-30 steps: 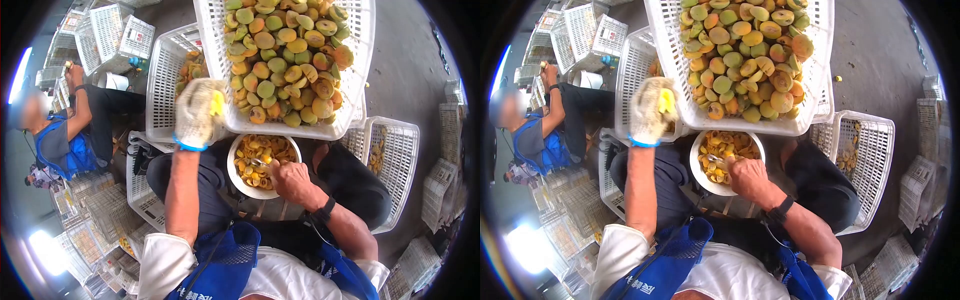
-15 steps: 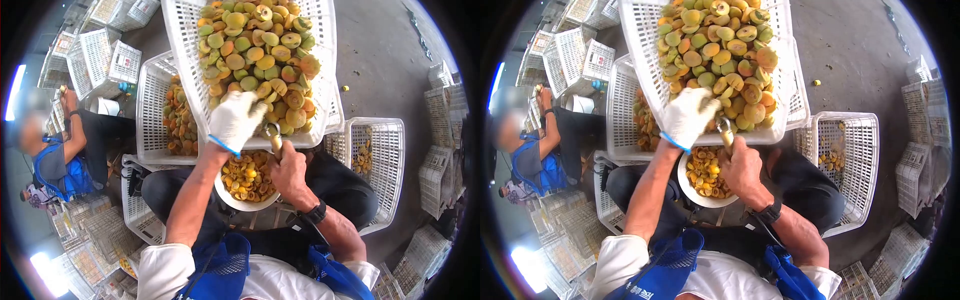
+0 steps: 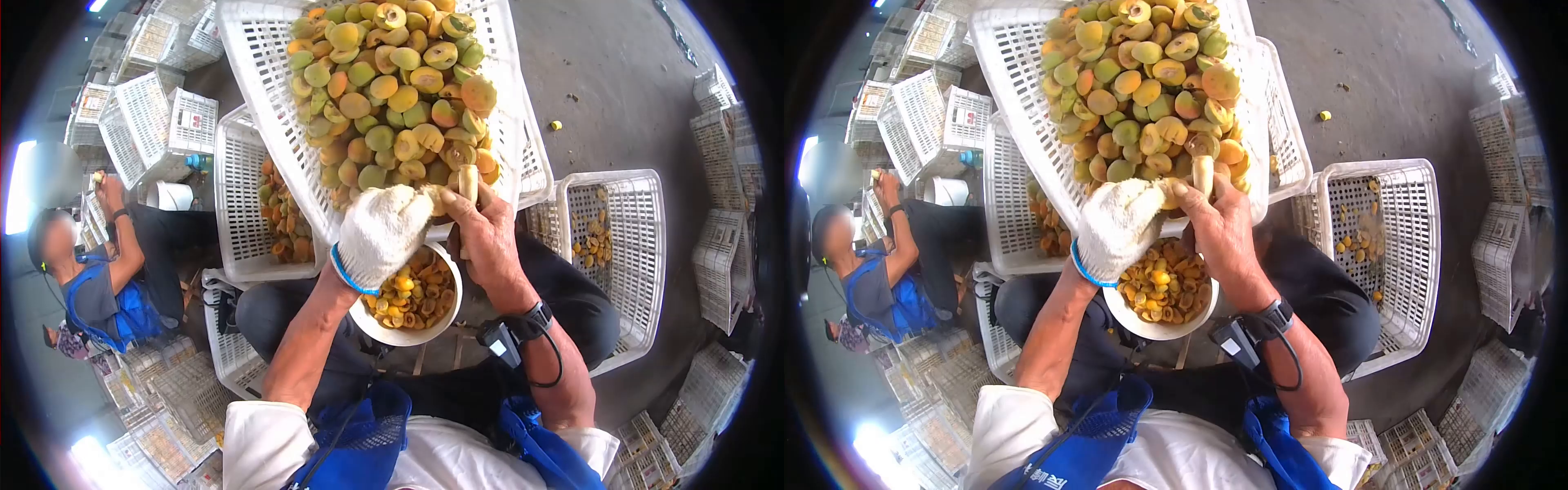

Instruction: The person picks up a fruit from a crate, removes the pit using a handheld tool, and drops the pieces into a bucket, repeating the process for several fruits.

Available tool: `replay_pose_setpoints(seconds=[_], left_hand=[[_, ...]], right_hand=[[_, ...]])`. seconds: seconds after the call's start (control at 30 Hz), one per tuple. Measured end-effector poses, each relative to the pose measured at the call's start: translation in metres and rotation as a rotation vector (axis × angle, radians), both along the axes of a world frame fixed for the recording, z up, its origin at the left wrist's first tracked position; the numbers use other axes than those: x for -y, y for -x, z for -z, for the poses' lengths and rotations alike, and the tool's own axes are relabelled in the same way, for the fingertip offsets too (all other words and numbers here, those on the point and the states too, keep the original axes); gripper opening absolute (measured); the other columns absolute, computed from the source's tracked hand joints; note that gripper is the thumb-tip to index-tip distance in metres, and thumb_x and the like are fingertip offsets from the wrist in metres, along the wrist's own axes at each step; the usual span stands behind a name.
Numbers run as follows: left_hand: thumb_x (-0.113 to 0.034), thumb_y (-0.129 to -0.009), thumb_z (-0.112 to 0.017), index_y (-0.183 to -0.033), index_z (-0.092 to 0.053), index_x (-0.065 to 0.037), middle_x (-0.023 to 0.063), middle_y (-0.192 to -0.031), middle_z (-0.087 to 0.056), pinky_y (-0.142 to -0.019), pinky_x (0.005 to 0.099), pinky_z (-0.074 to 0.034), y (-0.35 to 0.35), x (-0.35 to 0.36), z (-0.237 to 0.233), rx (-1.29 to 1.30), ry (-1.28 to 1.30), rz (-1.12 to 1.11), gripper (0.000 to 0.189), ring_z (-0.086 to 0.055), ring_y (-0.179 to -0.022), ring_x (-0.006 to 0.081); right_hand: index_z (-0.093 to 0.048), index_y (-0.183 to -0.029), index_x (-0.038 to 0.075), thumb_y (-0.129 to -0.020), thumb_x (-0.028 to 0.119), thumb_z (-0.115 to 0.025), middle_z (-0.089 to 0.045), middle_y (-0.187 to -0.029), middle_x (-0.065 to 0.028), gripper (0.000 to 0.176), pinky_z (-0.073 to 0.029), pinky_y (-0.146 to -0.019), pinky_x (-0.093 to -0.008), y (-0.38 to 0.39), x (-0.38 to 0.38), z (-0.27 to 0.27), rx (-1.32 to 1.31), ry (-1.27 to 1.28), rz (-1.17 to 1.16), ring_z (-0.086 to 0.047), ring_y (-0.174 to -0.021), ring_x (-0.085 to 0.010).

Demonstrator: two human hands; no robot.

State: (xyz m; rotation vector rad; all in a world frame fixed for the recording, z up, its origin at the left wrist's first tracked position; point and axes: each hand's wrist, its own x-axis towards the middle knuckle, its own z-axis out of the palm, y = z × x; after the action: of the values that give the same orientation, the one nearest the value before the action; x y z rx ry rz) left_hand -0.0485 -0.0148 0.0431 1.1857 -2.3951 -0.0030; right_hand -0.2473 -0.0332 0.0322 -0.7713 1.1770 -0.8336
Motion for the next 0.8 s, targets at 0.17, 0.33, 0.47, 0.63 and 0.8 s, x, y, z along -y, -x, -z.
replay_pose_setpoints(seconds=[0.17,0.33,0.47,0.63,0.8], left_hand=[[-0.004,-0.099,-0.067,-0.125,-0.064,0.004,0.0149,-0.115,-0.071,-0.088,0.0333,-0.057,0.008,-0.015,0.002,-0.769,-0.320,-0.237,0.028,-0.070,-0.104,0.0236],[-0.033,-0.115,-0.043,-0.134,-0.061,0.003,0.0108,-0.126,-0.069,-0.097,0.0316,-0.055,0.000,-0.017,0.033,-1.287,-0.800,-0.304,0.045,-0.067,-0.108,0.0166],[-0.041,-0.116,-0.036,-0.129,-0.065,0.000,0.0100,-0.118,-0.072,-0.097,0.0328,-0.055,0.001,-0.020,0.040,-1.417,-0.943,-0.310,0.052,-0.067,-0.108,0.0165],[-0.042,-0.114,-0.045,-0.112,-0.067,-0.003,0.0075,-0.103,-0.073,-0.087,0.0331,-0.059,-0.005,-0.011,0.053,-1.836,-0.883,-0.456,0.045,-0.070,-0.098,0.0152],[-0.049,-0.112,-0.044,-0.119,-0.065,-0.008,0.0071,-0.103,-0.073,-0.079,0.0343,-0.061,-0.013,-0.018,0.062,-1.831,-0.911,-0.533,0.047,-0.071,-0.093,0.0192]], right_hand=[[-0.058,-0.116,0.001,-0.098,0.017,-0.068,-0.060,-0.080,-0.0006,0.026,-0.043,-0.045,-0.0248,-0.010,-0.006,0.001,0.145,0.094,0.058,-0.054,-0.052,-0.0081],[-0.058,-0.115,0.000,-0.096,0.016,-0.075,-0.065,-0.086,-0.0025,0.030,-0.048,-0.053,-0.0226,-0.031,-0.009,-0.001,0.038,0.165,-0.039,-0.057,-0.063,-0.0057],[-0.057,-0.107,-0.002,-0.094,0.013,-0.078,-0.068,-0.084,-0.0105,0.029,-0.054,-0.068,-0.0384,-0.050,-0.013,0.010,-0.223,0.413,-0.103,-0.067,-0.069,-0.0240],[-0.055,-0.102,-0.002,-0.094,0.013,-0.074,-0.065,-0.075,-0.0257,0.025,-0.053,-0.065,-0.0476,-0.053,-0.011,-0.008,-0.512,0.485,-0.208,-0.066,-0.073,-0.0489],[-0.051,-0.096,0.002,-0.090,0.011,-0.068,-0.064,-0.069,-0.0254,0.020,-0.050,-0.059,-0.0558,-0.054,-0.021,-0.010,-0.772,0.614,-0.414,-0.065,-0.069,-0.0495]])
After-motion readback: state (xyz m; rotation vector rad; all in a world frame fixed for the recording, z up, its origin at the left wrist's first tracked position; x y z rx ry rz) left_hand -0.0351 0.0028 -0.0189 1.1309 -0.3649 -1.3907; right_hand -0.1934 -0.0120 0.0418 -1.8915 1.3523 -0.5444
